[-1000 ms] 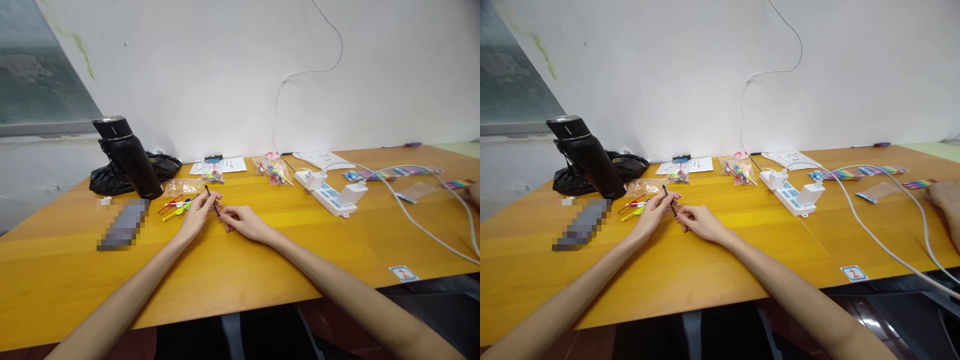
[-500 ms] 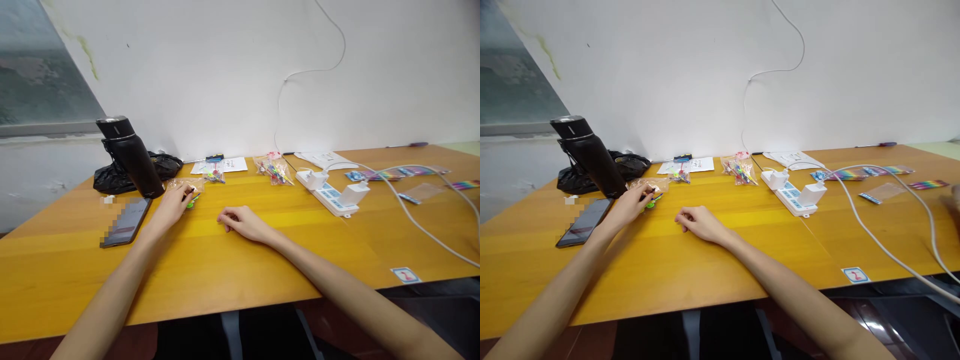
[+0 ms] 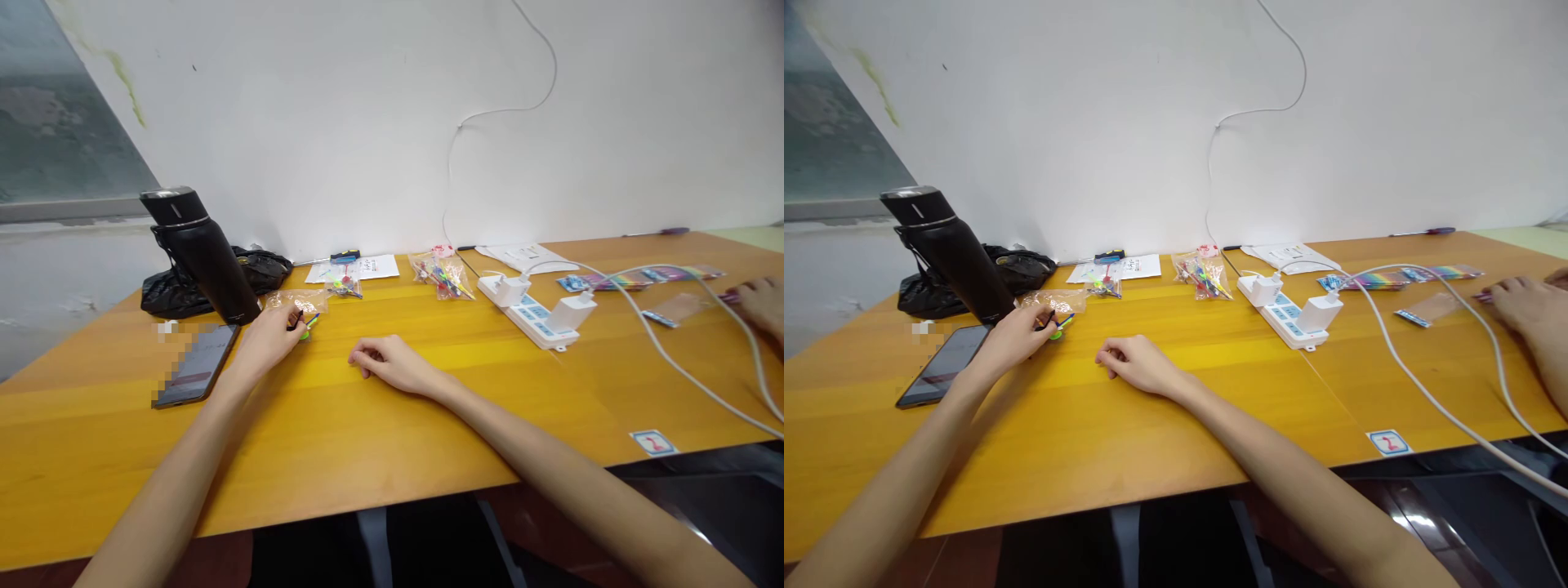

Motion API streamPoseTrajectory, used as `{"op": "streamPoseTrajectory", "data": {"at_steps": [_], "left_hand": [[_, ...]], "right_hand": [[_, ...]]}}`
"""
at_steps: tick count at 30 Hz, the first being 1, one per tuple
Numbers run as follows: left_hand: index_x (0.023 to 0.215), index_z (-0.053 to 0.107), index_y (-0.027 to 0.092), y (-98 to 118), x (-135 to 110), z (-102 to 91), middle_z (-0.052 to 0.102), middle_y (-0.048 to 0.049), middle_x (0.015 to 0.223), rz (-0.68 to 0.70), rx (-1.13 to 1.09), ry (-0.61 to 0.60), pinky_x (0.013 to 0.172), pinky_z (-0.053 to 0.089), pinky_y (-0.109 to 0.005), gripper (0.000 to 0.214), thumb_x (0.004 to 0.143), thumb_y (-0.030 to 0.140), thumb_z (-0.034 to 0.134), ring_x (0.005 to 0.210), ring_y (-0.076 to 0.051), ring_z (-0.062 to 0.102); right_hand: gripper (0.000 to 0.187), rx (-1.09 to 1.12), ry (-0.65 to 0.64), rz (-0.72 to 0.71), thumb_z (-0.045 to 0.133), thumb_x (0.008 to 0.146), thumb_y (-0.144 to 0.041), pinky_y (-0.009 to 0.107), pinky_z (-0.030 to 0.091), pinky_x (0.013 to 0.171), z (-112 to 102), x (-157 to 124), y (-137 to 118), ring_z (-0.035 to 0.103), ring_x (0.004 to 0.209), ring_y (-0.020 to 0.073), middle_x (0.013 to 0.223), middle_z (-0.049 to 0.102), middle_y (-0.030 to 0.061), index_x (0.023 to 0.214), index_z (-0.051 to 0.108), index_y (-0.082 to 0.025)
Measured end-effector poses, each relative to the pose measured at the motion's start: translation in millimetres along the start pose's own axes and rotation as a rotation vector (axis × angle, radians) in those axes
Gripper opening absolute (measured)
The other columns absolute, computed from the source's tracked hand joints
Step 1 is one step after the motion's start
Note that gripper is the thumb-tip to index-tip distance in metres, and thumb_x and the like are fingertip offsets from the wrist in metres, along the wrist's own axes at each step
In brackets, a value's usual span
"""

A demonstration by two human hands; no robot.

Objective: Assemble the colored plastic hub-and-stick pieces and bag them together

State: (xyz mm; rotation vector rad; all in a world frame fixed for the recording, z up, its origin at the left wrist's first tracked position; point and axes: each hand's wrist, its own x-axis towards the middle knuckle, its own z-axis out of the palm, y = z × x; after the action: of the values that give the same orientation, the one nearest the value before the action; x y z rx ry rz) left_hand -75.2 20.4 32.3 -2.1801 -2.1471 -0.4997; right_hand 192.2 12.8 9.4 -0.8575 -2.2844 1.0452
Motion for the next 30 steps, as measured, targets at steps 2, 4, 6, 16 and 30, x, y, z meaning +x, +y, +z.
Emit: {"op": "streamPoseTrajectory", "data": {"at_steps": [2, 4, 6, 16, 30], "left_hand": [[0.092, 0.067, 0.022, 1.0, -0.4, -2.0, 0.075, -0.0067, 0.092, -0.022, 0.017, 0.001, 0.062, 0.038, -0.029, 0.022, 0.088, 0.035, 0.049, 0.083, -0.025, 0.067], [0.092, 0.068, 0.023, 0.1, -0.2, -3.4, 0.075, -0.0063, 0.090, -0.046, 0.023, -0.002, 0.064, 0.040, -0.030, 0.025, 0.089, 0.039, 0.050, 0.083, -0.026, 0.068], [0.093, 0.070, 0.025, -2.1, 0.2, -4.0, 0.076, -0.0060, 0.090, -0.080, 0.029, 0.008, 0.067, 0.042, -0.031, 0.028, 0.090, 0.043, 0.050, 0.085, -0.027, 0.069], [0.105, 0.066, 0.025, -4.2, -1.2, -2.6, 0.076, -0.0039, 0.099, -0.062, -0.006, 0.080, 0.077, 0.047, -0.034, 0.025, 0.092, 0.039, 0.050, 0.094, -0.027, 0.067], [0.116, 0.068, 0.023, -29.9, 0.7, 13.0, 0.062, -0.0149, 0.138, 0.074, -0.010, 0.138, 0.109, 0.037, -0.053, 0.036, 0.098, 0.035, 0.038, 0.134, -0.035, 0.046]], "right_hand": [[0.026, -0.006, 0.001, 0.002, 0.052, 0.102, -0.035, 0.023, 0.041, 0.068, 0.0, 0.1, 0.3, 0.062, 0.069, 0.0134, 0.076, 0.072, 0.0019, 0.097, 0.070, -0.016], [0.026, -0.009, 0.002, 0.000, 0.053, 0.101, -0.035, 0.023, 0.041, 0.068, 0.1, 0.1, 0.8, 0.063, 0.070, 0.0137, 0.076, 0.072, 0.0020, 0.097, 0.070, -0.017], [0.025, -0.011, 0.007, -0.005, 0.053, 0.101, -0.035, 0.023, 0.042, 0.069, 0.4, 0.1, 1.4, 0.063, 0.070, 0.0138, 0.076, 0.072, 0.0020, 0.097, 0.070, -0.017], [0.025, -0.010, 0.004, -0.003, 0.053, 0.101, -0.034, 0.023, 0.042, 0.069, 0.8, 0.8, 1.8, 0.063, 0.070, 0.0136, 0.076, 0.073, 0.0018, 0.098, 0.071, -0.016], [0.026, -0.020, -0.003, -0.013, 0.052, 0.101, -0.034, 0.023, 0.042, 0.069, 0.6, 0.1, 1.7, 0.063, 0.070, 0.0133, 0.076, 0.072, 0.0018, 0.097, 0.070, -0.016]]}}
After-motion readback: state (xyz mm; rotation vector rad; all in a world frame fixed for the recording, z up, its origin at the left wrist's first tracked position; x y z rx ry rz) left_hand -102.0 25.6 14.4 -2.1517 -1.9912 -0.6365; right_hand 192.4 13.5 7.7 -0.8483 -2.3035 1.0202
